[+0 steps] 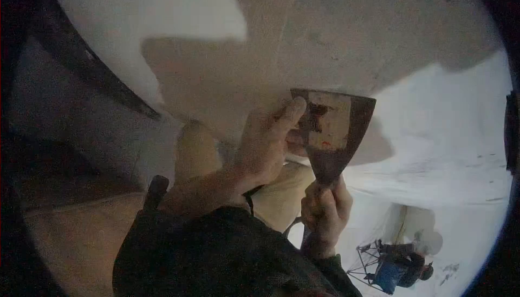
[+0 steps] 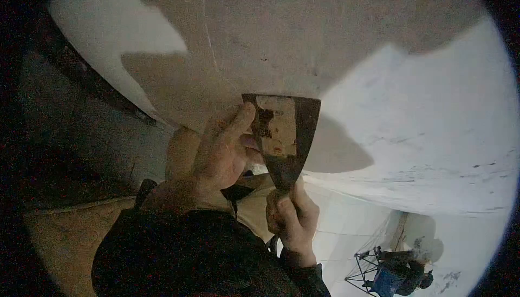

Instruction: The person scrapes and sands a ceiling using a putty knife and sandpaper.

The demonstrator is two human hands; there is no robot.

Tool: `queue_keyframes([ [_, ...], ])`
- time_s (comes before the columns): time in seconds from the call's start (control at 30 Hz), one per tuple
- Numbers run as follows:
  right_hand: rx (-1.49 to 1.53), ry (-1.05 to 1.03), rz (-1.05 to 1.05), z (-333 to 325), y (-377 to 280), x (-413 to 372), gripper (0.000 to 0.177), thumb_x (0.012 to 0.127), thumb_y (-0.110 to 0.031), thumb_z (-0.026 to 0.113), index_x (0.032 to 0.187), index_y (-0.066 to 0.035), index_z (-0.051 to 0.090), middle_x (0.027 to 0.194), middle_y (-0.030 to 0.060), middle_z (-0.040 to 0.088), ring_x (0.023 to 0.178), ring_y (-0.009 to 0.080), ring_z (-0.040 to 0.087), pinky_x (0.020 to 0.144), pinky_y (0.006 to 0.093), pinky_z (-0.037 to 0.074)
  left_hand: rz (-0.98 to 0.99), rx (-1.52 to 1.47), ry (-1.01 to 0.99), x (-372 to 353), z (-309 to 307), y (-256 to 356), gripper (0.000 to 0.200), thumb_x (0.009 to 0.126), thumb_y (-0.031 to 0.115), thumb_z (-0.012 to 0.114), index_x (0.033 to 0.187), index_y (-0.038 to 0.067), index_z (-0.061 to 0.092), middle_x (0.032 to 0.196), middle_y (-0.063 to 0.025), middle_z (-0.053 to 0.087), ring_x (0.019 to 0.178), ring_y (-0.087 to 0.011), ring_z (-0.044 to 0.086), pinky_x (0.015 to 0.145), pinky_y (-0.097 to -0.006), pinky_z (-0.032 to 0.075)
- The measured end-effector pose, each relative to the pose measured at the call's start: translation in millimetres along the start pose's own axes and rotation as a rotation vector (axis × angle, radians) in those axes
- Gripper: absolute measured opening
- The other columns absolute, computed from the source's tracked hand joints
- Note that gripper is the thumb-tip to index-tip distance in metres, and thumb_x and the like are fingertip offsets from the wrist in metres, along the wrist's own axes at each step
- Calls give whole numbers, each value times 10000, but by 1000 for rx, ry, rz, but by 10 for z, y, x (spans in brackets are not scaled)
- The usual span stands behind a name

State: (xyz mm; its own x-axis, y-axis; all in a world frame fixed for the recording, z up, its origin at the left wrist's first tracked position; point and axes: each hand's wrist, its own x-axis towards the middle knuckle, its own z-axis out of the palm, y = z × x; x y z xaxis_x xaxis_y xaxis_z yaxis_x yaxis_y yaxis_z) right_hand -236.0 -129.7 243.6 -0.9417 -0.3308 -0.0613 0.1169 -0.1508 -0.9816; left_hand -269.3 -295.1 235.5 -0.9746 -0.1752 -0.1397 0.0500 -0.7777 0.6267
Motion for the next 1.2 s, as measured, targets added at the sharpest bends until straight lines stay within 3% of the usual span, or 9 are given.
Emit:
queue_keyframes([
  [0.17,-62,-4,-26,51,-41,25,439,908,-199,525,1218,91,413,623,-5,409,426,33,311,347,179,254,78,-45,-52,6,34,49,326,931,322,524,1097,42,547,965,-87,634,811,-185,647,650,-322,548],
  [0.3,18,-74,97,-101,-216,-3,432,907,-174,505,1263,61,437,725,21,507,509,54,427,430,194,327,63,-48,-52,2,80,15,325,931,322,523,1096,43,544,963,-100,635,811,-194,652,650,-322,552],
  [0.4,-60,-14,-32,-18,-24,31,424,913,-190,514,1217,86,410,621,7,411,406,18,310,320,181,239,47,-50,-51,-9,109,59,330,928,317,527,1099,36,541,970,-114,633,807,-202,653,650,-319,556],
  [0.57,-34,79,7,-8,-115,-49,412,902,-222,544,1180,61,437,624,9,425,407,25,321,325,180,241,7,-29,-41,-41,134,1,340,924,322,531,1106,35,542,957,-119,638,792,-204,661,632,-329,566],
  [0.67,48,-63,42,-2,-128,17,366,925,-196,490,1183,64,484,665,18,480,491,58,410,428,184,312,100,-12,-35,0,94,47,332,925,319,526,1099,36,542,931,-118,644,759,-206,671,611,-333,581],
  [0.77,-50,-60,7,12,-157,-29,359,928,-189,484,1176,70,472,664,20,478,475,52,399,401,190,291,132,22,-59,-17,84,87,432,922,351,527,1064,-57,546,912,-171,637,791,-241,675,646,-335,591],
  [0.87,-7,10,47,-26,-147,-66,363,919,-189,497,1172,69,459,641,13,449,446,41,370,362,195,267,25,-7,-47,-83,135,41,323,921,314,538,1082,33,550,926,-122,640,752,-203,667,596,-339,572],
  [1.03,-48,25,6,27,-107,-83,384,910,-199,516,1176,67,441,597,-10,380,406,25,303,322,192,226,120,-74,26,-40,146,26,337,904,308,571,1095,32,559,939,-115,639,727,-228,661,570,-344,558],
  [1.2,21,-7,114,-96,-362,-51,392,932,-217,500,1213,54,464,677,9,479,458,51,393,393,187,300,66,7,-34,-35,205,8,369,922,340,528,1092,13,549,968,-115,636,745,-210,665,593,-322,568],
])
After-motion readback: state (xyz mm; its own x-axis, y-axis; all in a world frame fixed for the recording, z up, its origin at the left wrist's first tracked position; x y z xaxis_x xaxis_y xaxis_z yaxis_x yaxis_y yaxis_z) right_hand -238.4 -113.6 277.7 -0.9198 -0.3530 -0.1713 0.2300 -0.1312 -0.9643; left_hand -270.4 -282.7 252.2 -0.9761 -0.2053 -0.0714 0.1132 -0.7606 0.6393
